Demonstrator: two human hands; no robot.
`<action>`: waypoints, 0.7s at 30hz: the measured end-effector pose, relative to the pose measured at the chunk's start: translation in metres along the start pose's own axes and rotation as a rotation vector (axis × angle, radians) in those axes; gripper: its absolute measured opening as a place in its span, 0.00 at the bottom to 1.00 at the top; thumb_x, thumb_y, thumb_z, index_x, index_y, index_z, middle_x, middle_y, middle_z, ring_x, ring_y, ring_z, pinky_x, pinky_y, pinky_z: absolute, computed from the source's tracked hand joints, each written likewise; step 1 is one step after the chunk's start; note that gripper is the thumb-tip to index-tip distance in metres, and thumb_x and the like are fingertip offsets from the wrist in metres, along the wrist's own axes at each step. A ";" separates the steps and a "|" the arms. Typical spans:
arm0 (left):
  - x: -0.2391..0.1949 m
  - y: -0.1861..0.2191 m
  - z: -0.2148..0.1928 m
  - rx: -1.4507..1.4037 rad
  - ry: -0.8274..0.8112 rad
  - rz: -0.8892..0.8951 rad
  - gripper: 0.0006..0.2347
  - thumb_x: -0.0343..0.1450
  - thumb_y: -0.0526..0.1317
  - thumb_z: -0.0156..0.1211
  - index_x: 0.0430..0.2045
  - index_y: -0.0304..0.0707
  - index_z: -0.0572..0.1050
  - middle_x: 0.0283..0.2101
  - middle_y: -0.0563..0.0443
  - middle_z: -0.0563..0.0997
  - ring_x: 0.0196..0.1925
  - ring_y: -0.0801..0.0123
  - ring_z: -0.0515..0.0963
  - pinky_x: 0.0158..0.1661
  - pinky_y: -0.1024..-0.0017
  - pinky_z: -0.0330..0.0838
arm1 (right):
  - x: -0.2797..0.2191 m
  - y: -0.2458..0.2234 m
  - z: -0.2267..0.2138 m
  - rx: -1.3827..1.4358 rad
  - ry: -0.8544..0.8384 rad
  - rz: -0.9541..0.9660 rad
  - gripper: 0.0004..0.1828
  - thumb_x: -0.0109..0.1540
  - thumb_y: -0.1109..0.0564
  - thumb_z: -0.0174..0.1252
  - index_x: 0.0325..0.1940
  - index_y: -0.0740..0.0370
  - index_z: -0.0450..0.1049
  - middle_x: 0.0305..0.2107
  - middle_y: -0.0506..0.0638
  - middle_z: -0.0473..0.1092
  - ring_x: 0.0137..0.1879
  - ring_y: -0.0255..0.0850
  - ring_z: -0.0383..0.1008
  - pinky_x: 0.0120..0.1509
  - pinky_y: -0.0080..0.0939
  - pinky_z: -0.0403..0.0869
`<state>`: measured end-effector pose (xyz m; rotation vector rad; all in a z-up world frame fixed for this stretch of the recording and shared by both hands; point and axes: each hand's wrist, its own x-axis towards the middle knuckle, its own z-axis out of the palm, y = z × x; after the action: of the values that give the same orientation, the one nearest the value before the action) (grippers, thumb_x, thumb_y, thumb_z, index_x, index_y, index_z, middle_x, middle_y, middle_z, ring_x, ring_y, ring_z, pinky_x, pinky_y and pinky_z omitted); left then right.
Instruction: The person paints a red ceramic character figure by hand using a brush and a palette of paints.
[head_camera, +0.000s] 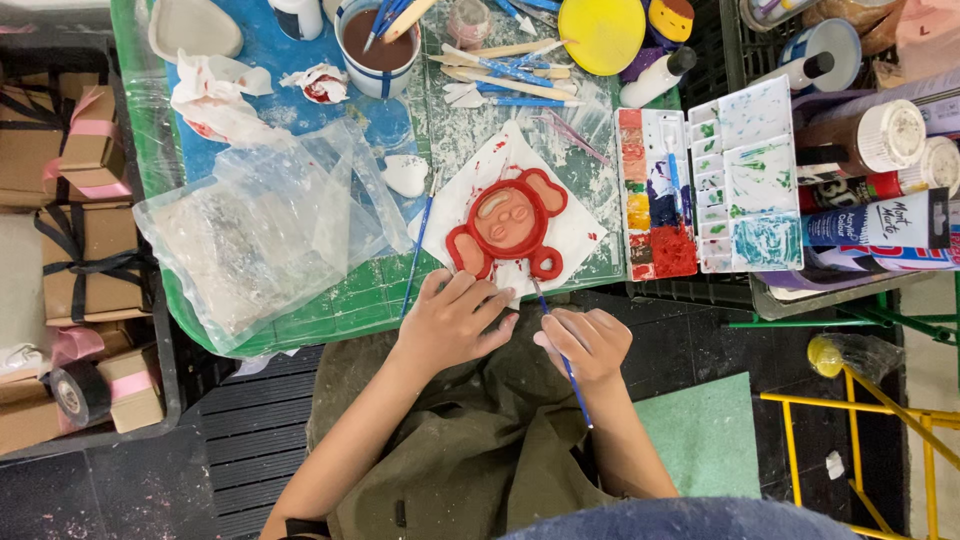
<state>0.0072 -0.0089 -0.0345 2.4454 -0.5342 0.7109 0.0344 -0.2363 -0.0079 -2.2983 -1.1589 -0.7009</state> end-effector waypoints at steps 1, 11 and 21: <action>0.001 0.000 0.000 0.008 0.007 0.002 0.10 0.69 0.47 0.68 0.39 0.47 0.83 0.39 0.60 0.79 0.46 0.70 0.76 0.51 0.66 0.64 | 0.000 0.001 -0.001 0.016 0.000 -0.002 0.10 0.66 0.52 0.63 0.42 0.60 0.74 0.29 0.52 0.76 0.30 0.44 0.76 0.31 0.39 0.68; 0.000 0.000 0.001 0.005 -0.001 -0.001 0.10 0.69 0.48 0.68 0.39 0.47 0.83 0.39 0.60 0.79 0.46 0.70 0.76 0.51 0.65 0.64 | 0.004 0.006 0.000 0.047 0.011 -0.016 0.09 0.68 0.54 0.62 0.42 0.62 0.73 0.28 0.53 0.76 0.29 0.45 0.77 0.31 0.39 0.68; 0.000 0.000 0.001 0.018 -0.013 0.002 0.10 0.69 0.48 0.67 0.39 0.47 0.83 0.39 0.60 0.79 0.45 0.70 0.76 0.50 0.65 0.64 | -0.003 0.006 0.000 0.051 0.036 -0.053 0.10 0.69 0.51 0.59 0.43 0.61 0.73 0.27 0.51 0.75 0.29 0.43 0.77 0.30 0.38 0.68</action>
<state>0.0078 -0.0093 -0.0351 2.4677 -0.5374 0.7044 0.0382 -0.2413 -0.0112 -2.2116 -1.2107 -0.7207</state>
